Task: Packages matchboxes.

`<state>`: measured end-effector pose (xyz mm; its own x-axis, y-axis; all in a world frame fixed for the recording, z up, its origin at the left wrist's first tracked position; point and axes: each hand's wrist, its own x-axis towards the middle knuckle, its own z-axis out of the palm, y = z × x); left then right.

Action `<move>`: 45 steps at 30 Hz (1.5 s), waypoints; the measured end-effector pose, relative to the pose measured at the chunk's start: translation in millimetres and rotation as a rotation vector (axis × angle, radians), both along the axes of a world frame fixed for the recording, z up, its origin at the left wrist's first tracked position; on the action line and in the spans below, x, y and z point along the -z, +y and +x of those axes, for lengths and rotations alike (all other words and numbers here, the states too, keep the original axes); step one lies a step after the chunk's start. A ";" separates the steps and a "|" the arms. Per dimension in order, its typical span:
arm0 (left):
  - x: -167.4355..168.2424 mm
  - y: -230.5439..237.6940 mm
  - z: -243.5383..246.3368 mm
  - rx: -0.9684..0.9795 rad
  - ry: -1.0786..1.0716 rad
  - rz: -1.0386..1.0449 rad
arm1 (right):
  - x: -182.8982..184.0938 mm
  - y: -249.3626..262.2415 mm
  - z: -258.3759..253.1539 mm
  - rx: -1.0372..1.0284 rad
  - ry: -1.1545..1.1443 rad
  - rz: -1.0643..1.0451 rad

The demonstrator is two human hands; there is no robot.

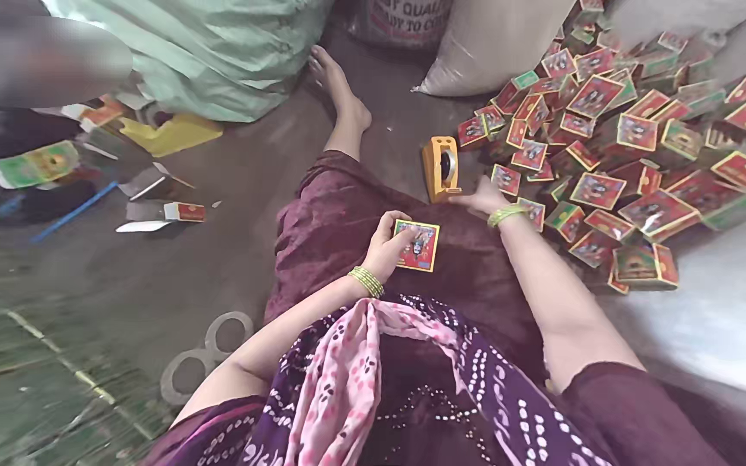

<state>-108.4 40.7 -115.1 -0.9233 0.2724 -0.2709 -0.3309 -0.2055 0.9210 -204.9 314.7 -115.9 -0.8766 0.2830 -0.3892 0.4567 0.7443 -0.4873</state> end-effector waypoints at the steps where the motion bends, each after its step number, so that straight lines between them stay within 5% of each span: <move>1: 0.8 0.1 -0.5 0.007 -0.004 0.010 | 7.7 -6.5 -4.1 0.005 -0.032 0.059; 10: -2.5 -5.2 -6.3 0.050 -0.004 0.065 | 28.6 -12.7 -24.2 0.031 0.114 0.090; 16: -3.7 -5.7 -10.2 0.110 -0.028 0.091 | 19.4 26.3 -55.8 0.107 0.101 -0.296; 25: -3.2 -3.9 -18.6 0.111 -0.105 0.109 | 38.9 41.4 -93.3 0.124 0.166 -0.154; 33: -3.1 -0.6 -22.6 0.104 -0.144 0.097 | 37.5 32.3 -99.5 0.169 0.018 -0.209; 45: 0.1 0.6 -21.7 0.099 -0.116 0.094 | 39.7 32.2 -90.2 0.186 0.107 -0.374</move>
